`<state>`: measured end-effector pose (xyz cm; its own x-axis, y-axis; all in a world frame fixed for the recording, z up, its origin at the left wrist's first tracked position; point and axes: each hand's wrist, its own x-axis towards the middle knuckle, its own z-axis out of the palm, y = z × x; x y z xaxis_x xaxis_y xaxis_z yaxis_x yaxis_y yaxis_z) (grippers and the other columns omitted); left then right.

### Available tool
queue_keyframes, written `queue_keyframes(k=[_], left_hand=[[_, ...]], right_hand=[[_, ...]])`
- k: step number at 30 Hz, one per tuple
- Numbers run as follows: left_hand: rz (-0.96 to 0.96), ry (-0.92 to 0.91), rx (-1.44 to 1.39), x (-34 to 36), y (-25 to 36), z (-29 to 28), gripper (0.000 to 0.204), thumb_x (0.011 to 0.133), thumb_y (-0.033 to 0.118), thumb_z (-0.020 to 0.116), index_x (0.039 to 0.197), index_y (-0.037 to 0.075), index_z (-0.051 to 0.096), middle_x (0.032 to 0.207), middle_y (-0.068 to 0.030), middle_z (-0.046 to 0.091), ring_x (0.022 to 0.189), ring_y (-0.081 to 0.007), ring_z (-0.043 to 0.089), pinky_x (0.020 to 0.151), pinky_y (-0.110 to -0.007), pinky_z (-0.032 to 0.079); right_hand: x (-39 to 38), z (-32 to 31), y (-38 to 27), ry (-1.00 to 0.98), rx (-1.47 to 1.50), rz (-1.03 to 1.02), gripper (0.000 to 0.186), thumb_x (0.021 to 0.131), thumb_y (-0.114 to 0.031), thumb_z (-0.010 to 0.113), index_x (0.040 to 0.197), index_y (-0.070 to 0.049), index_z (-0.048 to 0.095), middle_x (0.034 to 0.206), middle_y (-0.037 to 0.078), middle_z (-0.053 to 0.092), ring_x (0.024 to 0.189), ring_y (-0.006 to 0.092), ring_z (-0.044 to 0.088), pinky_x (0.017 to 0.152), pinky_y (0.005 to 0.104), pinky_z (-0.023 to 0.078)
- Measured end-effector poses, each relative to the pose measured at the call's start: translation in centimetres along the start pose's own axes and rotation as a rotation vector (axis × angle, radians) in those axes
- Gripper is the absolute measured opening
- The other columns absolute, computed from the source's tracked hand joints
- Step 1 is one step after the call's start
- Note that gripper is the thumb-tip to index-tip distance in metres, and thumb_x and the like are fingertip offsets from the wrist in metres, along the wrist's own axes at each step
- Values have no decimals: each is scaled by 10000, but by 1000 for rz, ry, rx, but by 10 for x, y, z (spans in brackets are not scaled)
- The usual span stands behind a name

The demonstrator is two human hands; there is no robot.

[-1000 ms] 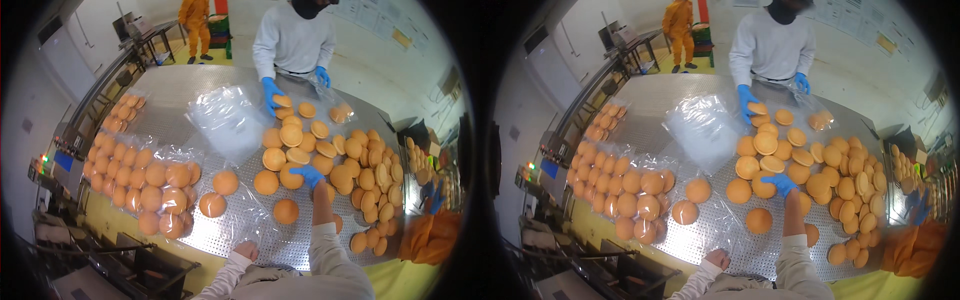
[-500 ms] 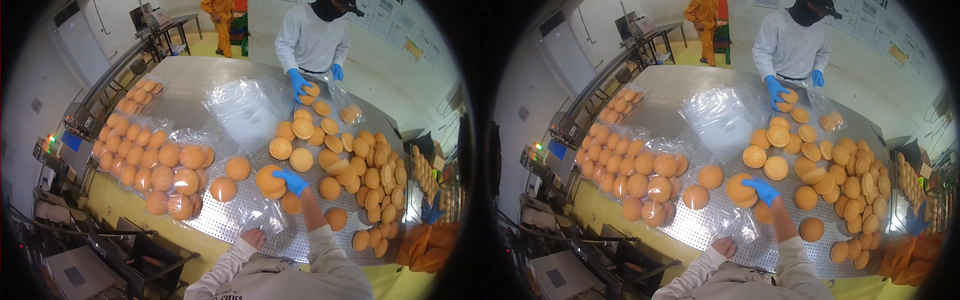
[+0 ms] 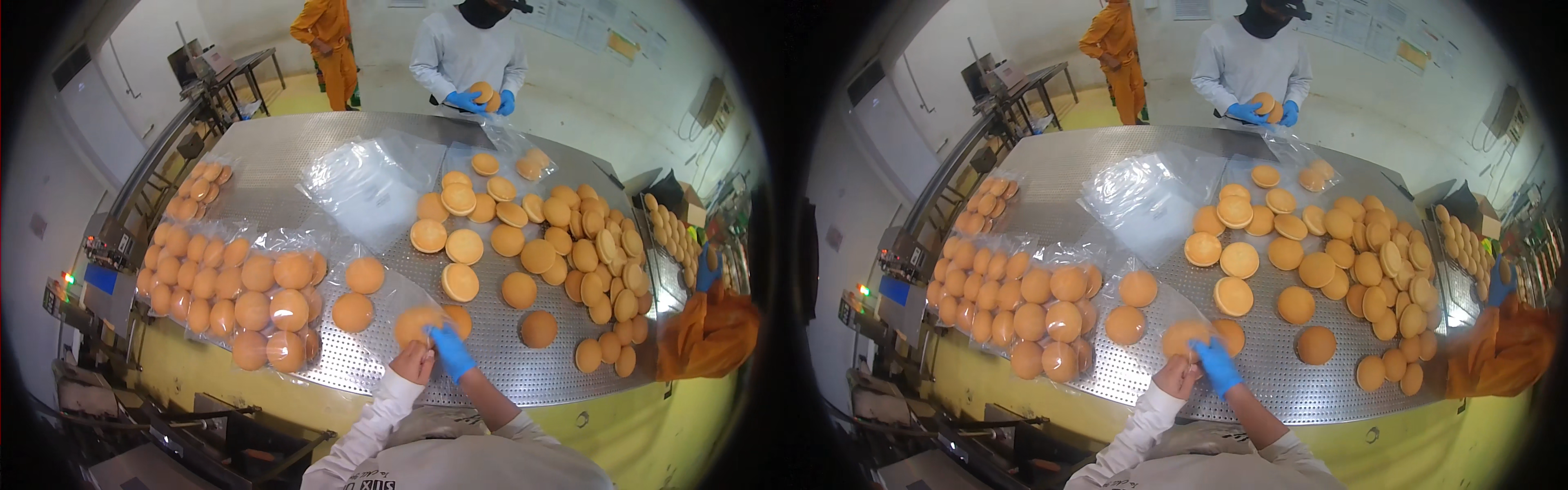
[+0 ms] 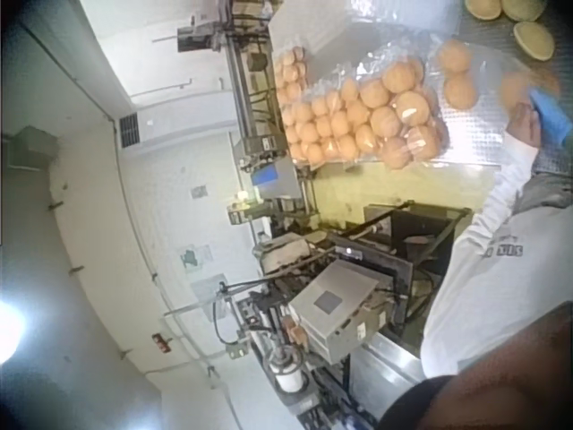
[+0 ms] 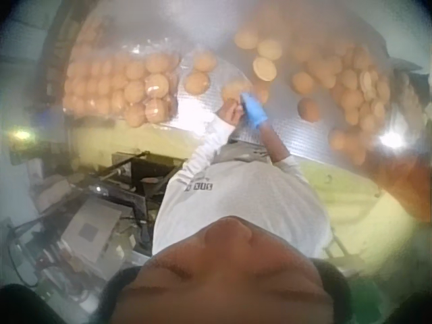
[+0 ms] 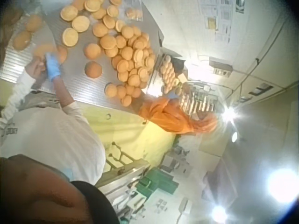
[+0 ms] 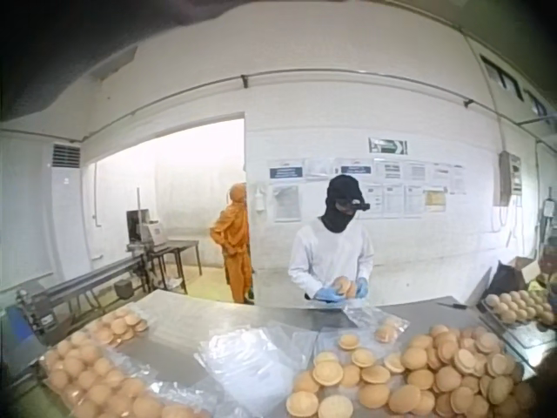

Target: The person places round baked buns into clear plastic bags on a perforated metal table. They pick up buns from a pile, arrange them inside the bags, and seal the bags. Other workers in protective clothing are visible in the background performing similar tasks.

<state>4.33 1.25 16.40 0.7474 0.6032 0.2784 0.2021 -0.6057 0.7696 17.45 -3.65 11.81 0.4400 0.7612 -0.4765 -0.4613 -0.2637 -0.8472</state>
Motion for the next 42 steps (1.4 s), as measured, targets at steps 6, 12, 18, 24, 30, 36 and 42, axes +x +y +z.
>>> queue_keyframes(k=[6, 12, 18, 24, 30, 36, 42], left_hand=[[144, -49, 31, -16, 29, 14, 130, 844, 150, 551, 798, 41, 496, 761, -154, 506, 667, -344, 548, 571, -415, 456], [19, -61, -88, -48, -11, 19, 185, 820, 120, 590, 737, 32, 449, 713, -139, 459, 637, -325, 487, 558, -387, 393], [-90, -49, -223, -88, -89, 66, 166, 788, 95, 549, 695, 42, 423, 685, -139, 416, 621, -321, 421, 572, -380, 366], [-536, 87, -832, -74, -123, 80, 118, 789, 92, 600, 707, 54, 525, 645, -79, 550, 552, -169, 525, 503, -306, 428], [-924, 58, -994, -47, -124, 57, 153, 773, 118, 649, 660, 49, 572, 614, -75, 598, 527, -143, 559, 499, -257, 448], [-954, 87, -1056, -41, -115, 57, 118, 762, 117, 648, 681, 50, 594, 607, -53, 587, 508, -129, 541, 483, -237, 429], [-1014, -33, -958, -27, -108, 49, 109, 780, 144, 642, 718, 58, 619, 605, -45, 584, 480, -113, 516, 453, -230, 404]], right_hand=[[34, 79, -1, 214, 626, 2, 551, 889, -410, 528, 1245, 5, 468, 1204, 158, 539, 1078, 239, 533, 907, 339, 427], [31, 32, 44, 199, -452, 99, 583, 905, -432, 470, 1330, -40, 391, 1223, 249, 510, 1137, 305, 507, 969, 369, 387], [-41, -111, 18, -513, -807, -69, 421, 880, -272, 552, 1229, -38, 534, 1201, 162, 560, 1070, 244, 559, 867, 364, 474], [47, -217, -148, 1200, -1047, -110, 679, 736, -460, 677, 1213, -10, 497, 1279, 213, 468, 1210, 318, 408, 986, 449, 344], [105, -232, -163, 687, -982, -156, 747, 694, -444, 722, 1221, 29, 486, 1229, 212, 509, 1163, 296, 477, 994, 407, 368], [161, -231, -158, 217, 156, -221, 588, 744, -266, 731, 1197, 21, 490, 1151, 140, 565, 1060, 237, 546, 898, 341, 445], [219, -179, -153, 351, -167, -365, 563, 749, -295, 727, 1178, 9, 526, 1135, 126, 565, 1054, 228, 531, 897, 337, 443]])
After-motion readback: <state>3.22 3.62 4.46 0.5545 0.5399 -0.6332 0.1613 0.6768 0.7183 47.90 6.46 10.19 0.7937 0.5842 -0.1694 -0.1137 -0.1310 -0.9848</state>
